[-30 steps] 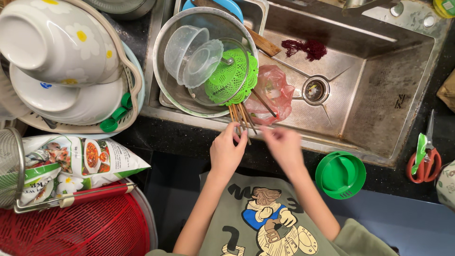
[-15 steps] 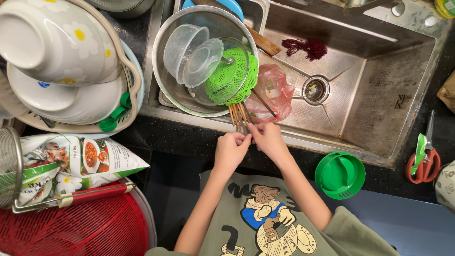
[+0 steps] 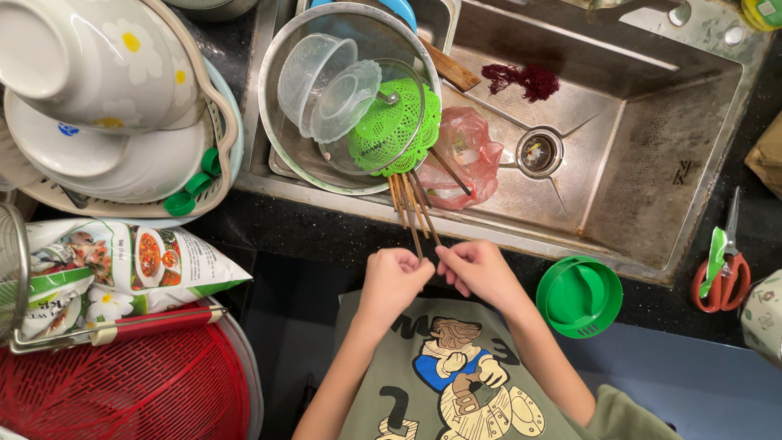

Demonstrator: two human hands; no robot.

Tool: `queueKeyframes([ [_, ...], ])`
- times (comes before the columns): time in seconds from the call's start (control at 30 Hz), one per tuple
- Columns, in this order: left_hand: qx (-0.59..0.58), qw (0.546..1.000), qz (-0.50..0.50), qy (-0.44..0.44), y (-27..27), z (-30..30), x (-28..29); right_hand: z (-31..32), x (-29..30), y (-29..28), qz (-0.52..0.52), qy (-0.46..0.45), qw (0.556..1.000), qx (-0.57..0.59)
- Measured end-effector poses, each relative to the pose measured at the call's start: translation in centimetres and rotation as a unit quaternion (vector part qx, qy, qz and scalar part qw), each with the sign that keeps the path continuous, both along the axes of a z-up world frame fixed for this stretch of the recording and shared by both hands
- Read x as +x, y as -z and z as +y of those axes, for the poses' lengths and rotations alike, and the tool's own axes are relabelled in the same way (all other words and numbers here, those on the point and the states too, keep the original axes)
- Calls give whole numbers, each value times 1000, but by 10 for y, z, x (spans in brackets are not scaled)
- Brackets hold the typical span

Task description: The person adds hot water from a pot into a bowl of flour using a ladle and then mixes the ingredients together using chopsticks.

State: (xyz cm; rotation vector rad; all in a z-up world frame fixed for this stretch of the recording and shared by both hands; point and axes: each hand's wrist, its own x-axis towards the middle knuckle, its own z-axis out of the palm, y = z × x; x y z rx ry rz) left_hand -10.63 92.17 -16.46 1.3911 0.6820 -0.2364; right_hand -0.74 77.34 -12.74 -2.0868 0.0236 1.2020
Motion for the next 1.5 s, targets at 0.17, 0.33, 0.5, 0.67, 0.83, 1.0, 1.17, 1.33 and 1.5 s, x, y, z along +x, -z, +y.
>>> queueKeyframes([
  [0.17,99,994,37,32,-38,4,-10,-15,-6,-27,31,5,999,19],
  [0.33,125,992,24,6,-63,4,-24,-28,-17,-43,35,21,998,41],
  [0.5,106,994,29,-18,-80,-12,-48,-46,-38,-51,43,37,997,50],
  [0.67,26,995,59,-73,-89,-43,-81,-77,-64,-53,19,42,996,72],
  [0.83,-69,980,26,-186,-78,-104,-120,-125,-99,-47,-18,45,992,121],
  [1.0,-108,949,-105,-277,-53,-182,-146,-170,-145,-29,-106,-17,976,189],
  [1.17,-76,948,-147,-272,-42,-247,-158,-200,-188,-18,-275,-72,934,218],
  [1.33,-119,953,-150,-234,-37,-288,-182,-241,-216,-12,-371,-76,902,209],
  [1.5,-178,952,-189,-163,-25,-318,-215,-283,-255,0,-414,-55,887,197],
])
